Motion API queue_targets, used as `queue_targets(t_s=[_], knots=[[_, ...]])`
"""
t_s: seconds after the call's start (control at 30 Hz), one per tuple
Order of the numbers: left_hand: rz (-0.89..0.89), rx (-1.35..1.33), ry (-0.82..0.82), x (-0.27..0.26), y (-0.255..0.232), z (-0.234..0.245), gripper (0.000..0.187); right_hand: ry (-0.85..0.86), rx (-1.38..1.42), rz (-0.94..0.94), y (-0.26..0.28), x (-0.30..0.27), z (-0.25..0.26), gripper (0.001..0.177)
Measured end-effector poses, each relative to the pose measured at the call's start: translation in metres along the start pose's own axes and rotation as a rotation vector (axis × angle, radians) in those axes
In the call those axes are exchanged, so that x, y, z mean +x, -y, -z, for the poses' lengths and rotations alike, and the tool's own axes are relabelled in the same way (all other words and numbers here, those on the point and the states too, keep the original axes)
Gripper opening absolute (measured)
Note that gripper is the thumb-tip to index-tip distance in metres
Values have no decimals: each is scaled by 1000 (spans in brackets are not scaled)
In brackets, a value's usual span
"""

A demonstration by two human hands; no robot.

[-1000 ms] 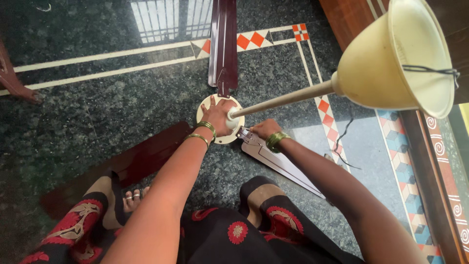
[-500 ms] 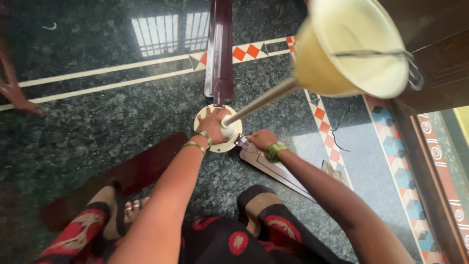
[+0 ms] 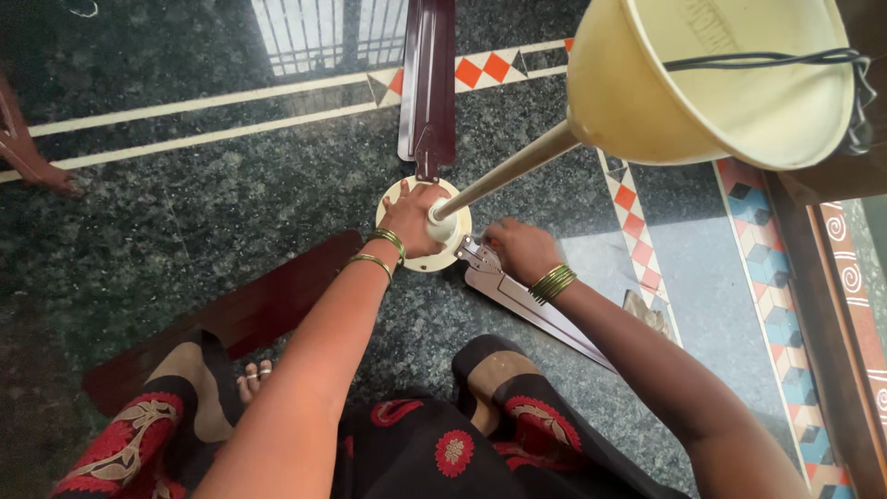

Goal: The person assembles an electric fan on the floor, using a screwdriver to tighten screws on the central hub while attaching the fan blades. The person repeatedly adjusts the fan and uses the tool to secure the components.

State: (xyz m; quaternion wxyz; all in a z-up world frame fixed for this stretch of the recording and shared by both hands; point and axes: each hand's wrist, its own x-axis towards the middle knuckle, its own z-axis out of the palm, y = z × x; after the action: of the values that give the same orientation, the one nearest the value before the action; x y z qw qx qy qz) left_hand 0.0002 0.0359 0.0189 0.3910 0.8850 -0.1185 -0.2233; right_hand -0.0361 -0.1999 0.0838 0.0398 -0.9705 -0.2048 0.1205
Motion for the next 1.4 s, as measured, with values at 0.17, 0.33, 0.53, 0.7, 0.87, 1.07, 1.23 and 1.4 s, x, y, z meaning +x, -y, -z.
queue_targets(t_s=[0.17,0.33,0.53,0.7,0.87,1.07,1.23,1.4], knots=[[1,-2,-28,-4,-5,1,81,81,-150,37,2,-3,-7,16],[0,-1,-20,-4,-5,2,77,84,-162,57,1,-2,-9,18],[9,-26,-10,-3,-5,2,78,135,-167,36,1,0,-11,18],[-1,-39,-22,-1,-3,1,79,129,-115,21,-1,1,-11,19],[-2,-24,-9,1,1,-2,84,163,-125,37,-2,1,-10,19],[4,-33,5,1,0,-1,83,160,-111,47,1,0,-4,19],[-11,-11,-8,0,-1,-3,83,218,-172,190,-7,10,-8,15],[-14,-21,-27,1,-5,-2,79,181,-248,352,-27,20,-23,25]])
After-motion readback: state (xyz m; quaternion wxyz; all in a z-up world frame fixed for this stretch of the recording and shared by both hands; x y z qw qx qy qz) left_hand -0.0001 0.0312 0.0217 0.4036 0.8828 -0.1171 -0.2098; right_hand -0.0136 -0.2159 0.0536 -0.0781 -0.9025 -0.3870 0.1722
